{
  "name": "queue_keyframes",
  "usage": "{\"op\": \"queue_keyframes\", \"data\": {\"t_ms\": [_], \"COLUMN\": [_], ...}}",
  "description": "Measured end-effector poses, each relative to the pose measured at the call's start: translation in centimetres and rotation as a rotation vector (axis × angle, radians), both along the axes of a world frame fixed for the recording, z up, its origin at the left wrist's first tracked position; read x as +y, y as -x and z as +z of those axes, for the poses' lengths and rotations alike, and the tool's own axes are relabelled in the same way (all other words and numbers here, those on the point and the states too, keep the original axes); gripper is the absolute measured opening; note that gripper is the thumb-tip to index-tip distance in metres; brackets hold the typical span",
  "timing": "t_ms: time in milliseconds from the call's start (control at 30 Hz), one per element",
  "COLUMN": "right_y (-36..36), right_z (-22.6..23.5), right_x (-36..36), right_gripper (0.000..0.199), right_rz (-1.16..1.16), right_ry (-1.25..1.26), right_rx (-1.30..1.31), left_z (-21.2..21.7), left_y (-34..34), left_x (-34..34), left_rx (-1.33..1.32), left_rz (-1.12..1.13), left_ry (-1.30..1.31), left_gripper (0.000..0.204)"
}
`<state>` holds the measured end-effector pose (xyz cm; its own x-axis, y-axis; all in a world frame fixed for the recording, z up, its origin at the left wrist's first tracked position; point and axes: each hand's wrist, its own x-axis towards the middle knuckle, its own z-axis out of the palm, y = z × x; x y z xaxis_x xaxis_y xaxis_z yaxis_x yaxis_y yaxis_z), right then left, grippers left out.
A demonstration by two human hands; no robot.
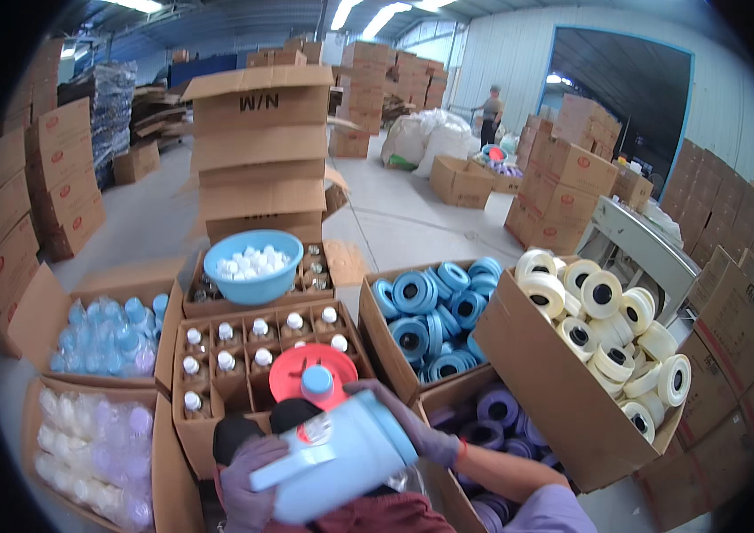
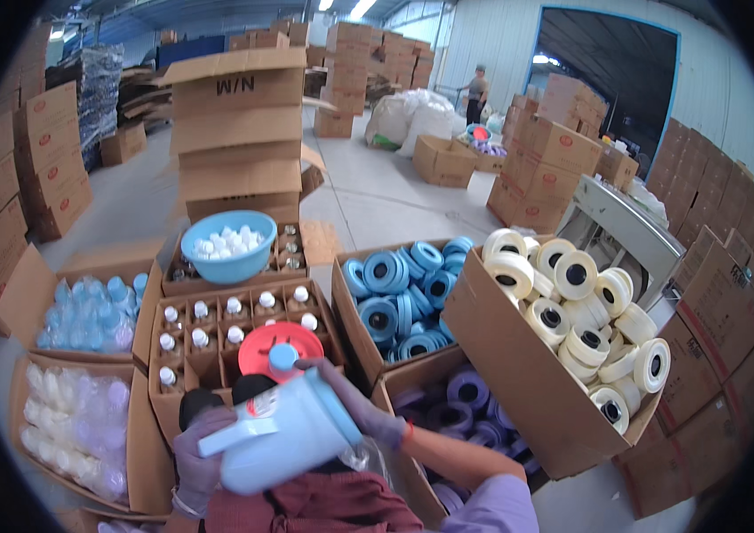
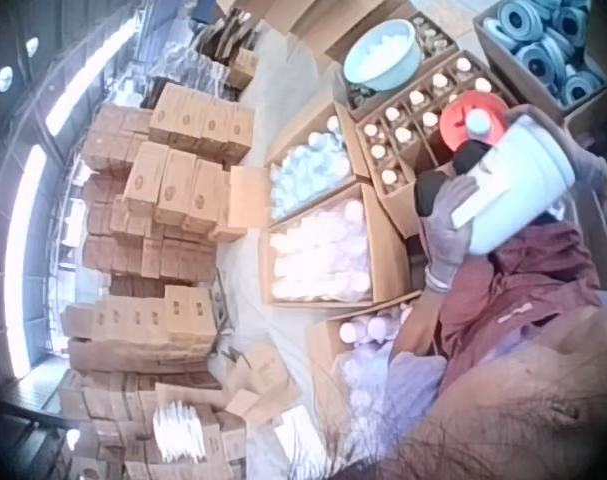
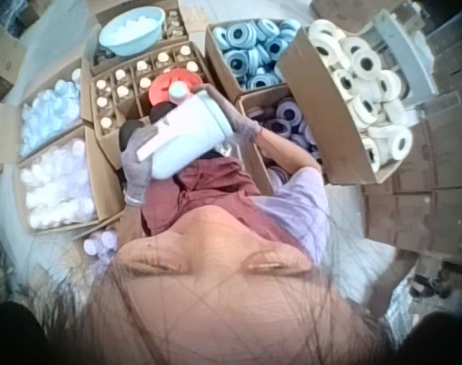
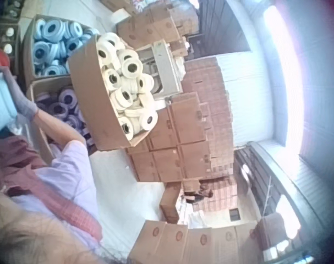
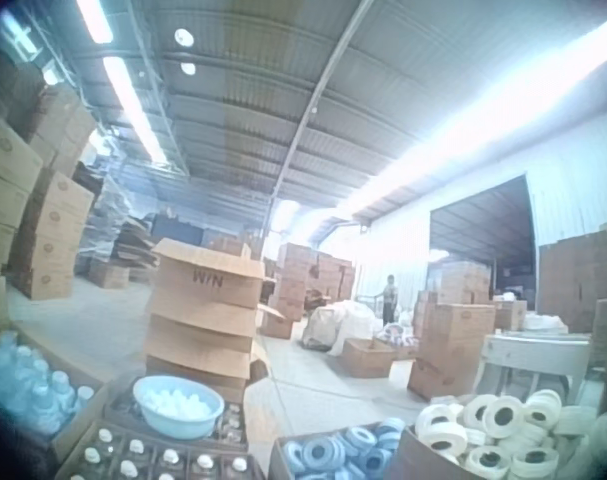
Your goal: The person assembles thermos flasks by inserting inner metal liners into plastic bodies, adding gaskets and caps, and wrapping each unit in plastic. The person handles blue, purple, and white flask bodies, gaskets, and caps from nearby boxes.
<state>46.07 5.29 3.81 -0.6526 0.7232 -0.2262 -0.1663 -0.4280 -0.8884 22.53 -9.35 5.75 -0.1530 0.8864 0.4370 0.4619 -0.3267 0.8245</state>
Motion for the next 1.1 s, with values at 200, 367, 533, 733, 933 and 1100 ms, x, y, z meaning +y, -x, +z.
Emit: {"op": "queue_keyframes", "data": {"t_ms": [200,367,533,733,933,1100], "right_y": [-0.4,0.8,0.0,0.3,0.9,3.6], "right_z": [-0.4,0.1,-0.1,1.4,1.3,2.0], "right_x": [0.7,0.1,0.4,-0.4,2.0,-0.1], "right_gripper": [0.052,0.066,0.055,0.062,0.067,0.062], "right_rz": [-0.002,0.024,-0.039,0.113,0.281,0.71], "right_ry": [-1.116,0.001,-0.678,-0.04,-0.302,-0.701], "right_rx": [-0.204,-0.023,-0.203,-0.02,-0.37,-0.223], "left_z": [-1.6,-2.4,-1.7,-2.9,-6.5,-7.5], "left_y": [2.7,1.0,1.8,-0.8,-1.3,0.6], "left_x": [-0.7,-0.4,-0.7,-1.1,-3.5,-7.6], "left_rx": [-0.234,0.155,-0.1,-0.363,-0.52,-0.42], "left_rz": [-0.092,0.07,-0.078,0.115,0.161,0.048], "left_ry": [0.358,-0.137,0.163,0.068,0.245,0.366], "left_gripper": [0.023,0.031,0.03,0.028,0.042,0.087]}}
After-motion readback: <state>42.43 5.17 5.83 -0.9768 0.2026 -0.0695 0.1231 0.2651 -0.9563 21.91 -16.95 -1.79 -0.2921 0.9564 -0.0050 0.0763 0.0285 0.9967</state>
